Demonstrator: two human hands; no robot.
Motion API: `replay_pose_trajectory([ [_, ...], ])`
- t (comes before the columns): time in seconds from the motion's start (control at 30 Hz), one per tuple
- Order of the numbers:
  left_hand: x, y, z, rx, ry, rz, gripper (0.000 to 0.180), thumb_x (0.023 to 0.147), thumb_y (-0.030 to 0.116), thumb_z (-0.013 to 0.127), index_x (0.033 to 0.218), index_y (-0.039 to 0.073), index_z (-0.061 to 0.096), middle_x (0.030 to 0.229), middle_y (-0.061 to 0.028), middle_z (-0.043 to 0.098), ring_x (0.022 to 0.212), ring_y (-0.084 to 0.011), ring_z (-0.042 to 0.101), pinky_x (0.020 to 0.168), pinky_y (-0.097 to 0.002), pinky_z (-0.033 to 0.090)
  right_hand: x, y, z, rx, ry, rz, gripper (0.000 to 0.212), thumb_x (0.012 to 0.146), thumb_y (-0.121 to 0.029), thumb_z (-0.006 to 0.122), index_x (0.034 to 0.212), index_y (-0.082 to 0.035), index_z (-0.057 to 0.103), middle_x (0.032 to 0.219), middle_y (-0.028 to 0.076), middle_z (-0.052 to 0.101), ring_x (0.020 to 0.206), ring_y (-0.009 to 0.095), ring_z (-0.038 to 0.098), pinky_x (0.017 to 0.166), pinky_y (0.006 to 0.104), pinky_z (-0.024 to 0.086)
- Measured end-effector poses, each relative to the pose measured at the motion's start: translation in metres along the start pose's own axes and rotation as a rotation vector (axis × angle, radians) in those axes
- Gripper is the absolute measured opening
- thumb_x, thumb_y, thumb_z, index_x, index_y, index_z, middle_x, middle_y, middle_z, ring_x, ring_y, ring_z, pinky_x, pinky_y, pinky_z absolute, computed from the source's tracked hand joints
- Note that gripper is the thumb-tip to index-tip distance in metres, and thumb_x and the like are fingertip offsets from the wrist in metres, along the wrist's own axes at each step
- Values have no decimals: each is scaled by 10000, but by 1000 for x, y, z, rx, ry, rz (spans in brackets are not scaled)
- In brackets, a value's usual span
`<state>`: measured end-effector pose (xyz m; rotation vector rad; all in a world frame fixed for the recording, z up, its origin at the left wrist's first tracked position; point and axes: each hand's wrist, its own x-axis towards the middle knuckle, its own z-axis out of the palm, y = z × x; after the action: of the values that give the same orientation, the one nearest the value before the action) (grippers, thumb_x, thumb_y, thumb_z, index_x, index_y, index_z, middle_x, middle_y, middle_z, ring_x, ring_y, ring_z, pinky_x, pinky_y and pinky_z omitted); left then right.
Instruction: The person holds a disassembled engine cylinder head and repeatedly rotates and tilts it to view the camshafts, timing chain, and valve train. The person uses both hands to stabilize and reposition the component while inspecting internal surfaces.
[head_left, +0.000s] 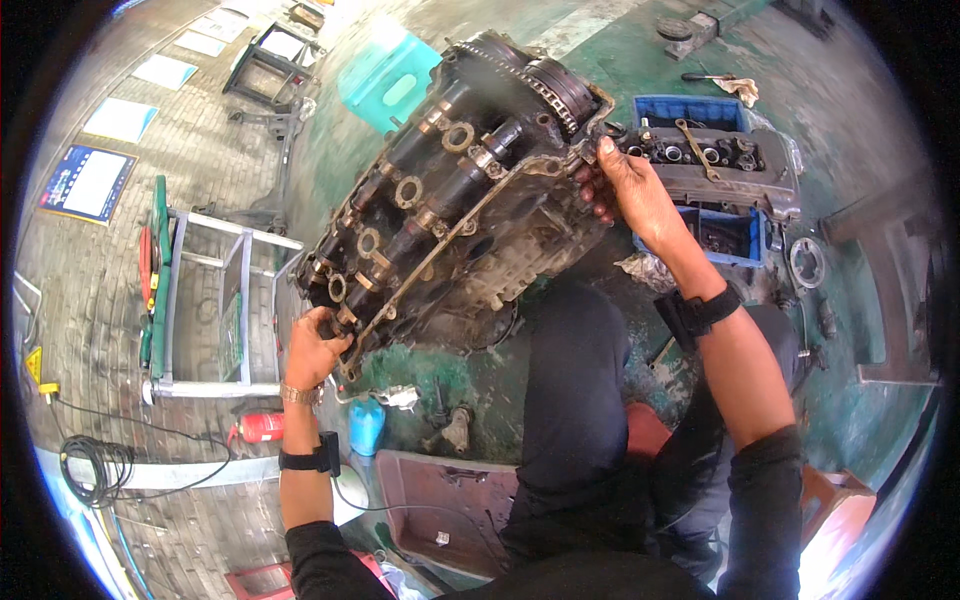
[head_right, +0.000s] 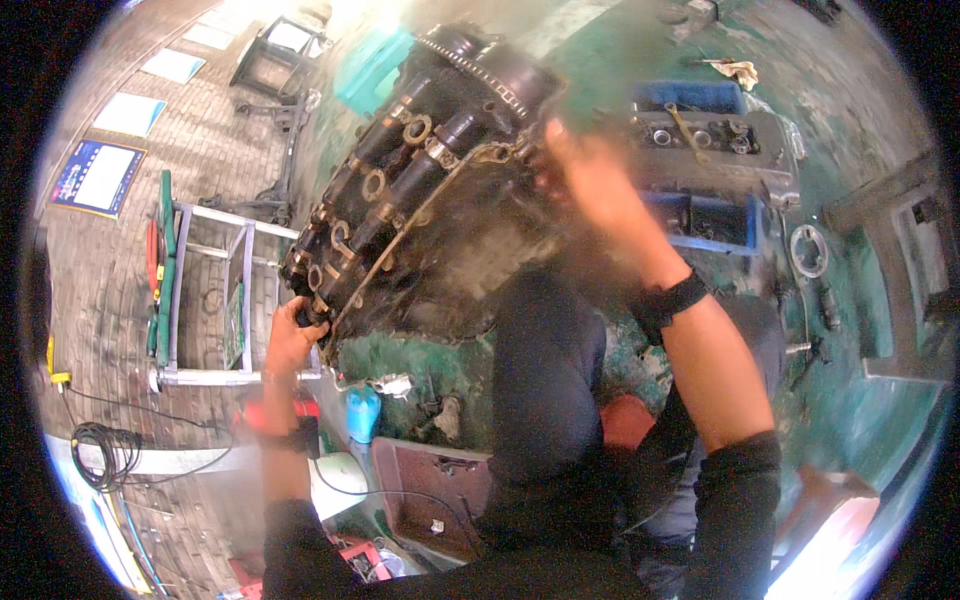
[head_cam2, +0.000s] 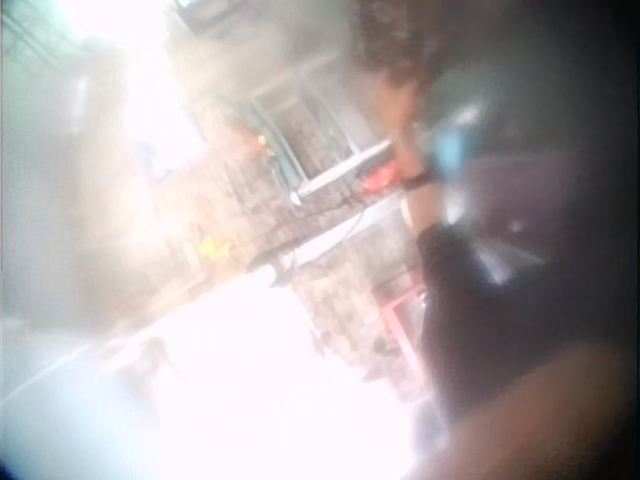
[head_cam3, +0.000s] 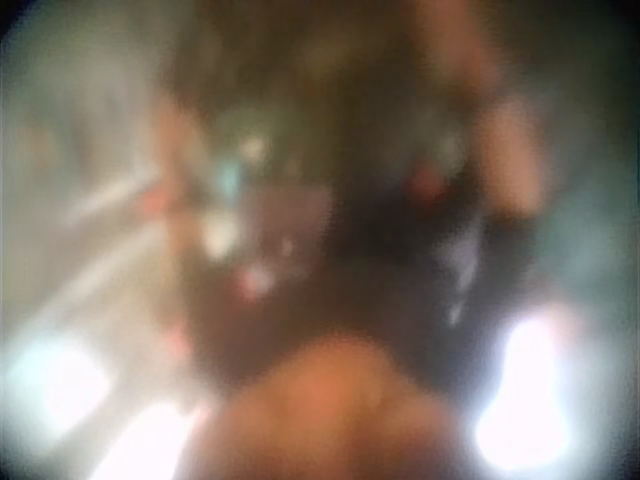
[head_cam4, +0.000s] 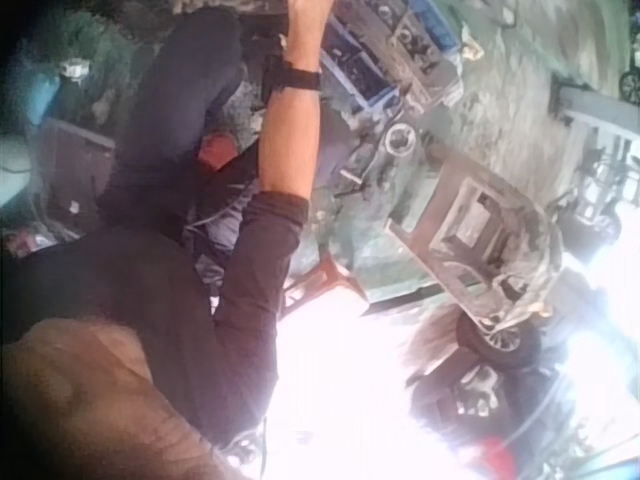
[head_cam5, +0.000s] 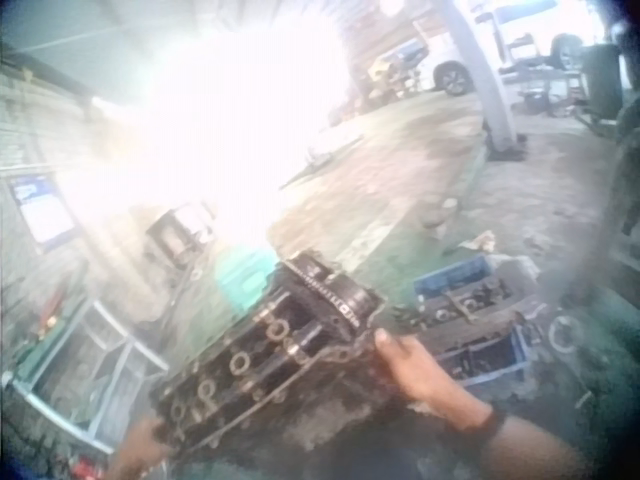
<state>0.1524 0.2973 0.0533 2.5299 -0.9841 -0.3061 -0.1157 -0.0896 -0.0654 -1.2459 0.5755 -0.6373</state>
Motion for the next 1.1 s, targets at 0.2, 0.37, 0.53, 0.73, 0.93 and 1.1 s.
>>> replay_pose_trajectory([
  [0.2,3,-6,-4,75,13,23,295,662,57,776,901,-57,645,836,-125,683,781,-185,612,747,-330,490,2,2,-8,111,-11,24,742,974,-683,335,927,-10,644,748,45,623,592,112,544,545,261,467],
  [0.37,-3,13,-17,105,-9,2,269,662,23,770,889,-52,648,827,-100,679,753,-155,599,720,-314,490,4,2,-15,210,51,54,691,986,-647,365,936,-14,636,753,35,624,597,103,546,551,266,478],
  [0.53,-9,38,-23,9,-39,-116,259,671,0,752,905,-39,648,808,-48,661,703,-99,563,665,-276,476,3,-3,-22,280,70,99,613,1016,-562,382,963,-13,651,775,17,615,608,106,539,548,268,478],
  [0.73,-11,48,-24,122,-26,-57,257,663,19,750,889,-35,641,785,-40,650,715,-108,559,685,-281,472,3,-6,-26,277,72,111,574,1022,-529,403,949,-16,650,761,20,617,602,106,536,535,275,477],
  [0.93,-9,36,-20,27,-45,-67,248,701,-43,736,929,-9,646,802,-13,629,711,-100,552,659,-257,455,4,-4,-22,246,74,119,532,1022,-499,430,937,-24,655,755,15,629,597,104,538,524,276,471],
  [1.1,-8,27,-7,34,55,-52,229,689,6,760,894,-33,665,804,-56,681,726,-135,599,702,-290,487,2,-5,-21,181,34,96,470,1021,-441,470,948,-18,661,774,5,645,605,93,544,535,268,481],
])
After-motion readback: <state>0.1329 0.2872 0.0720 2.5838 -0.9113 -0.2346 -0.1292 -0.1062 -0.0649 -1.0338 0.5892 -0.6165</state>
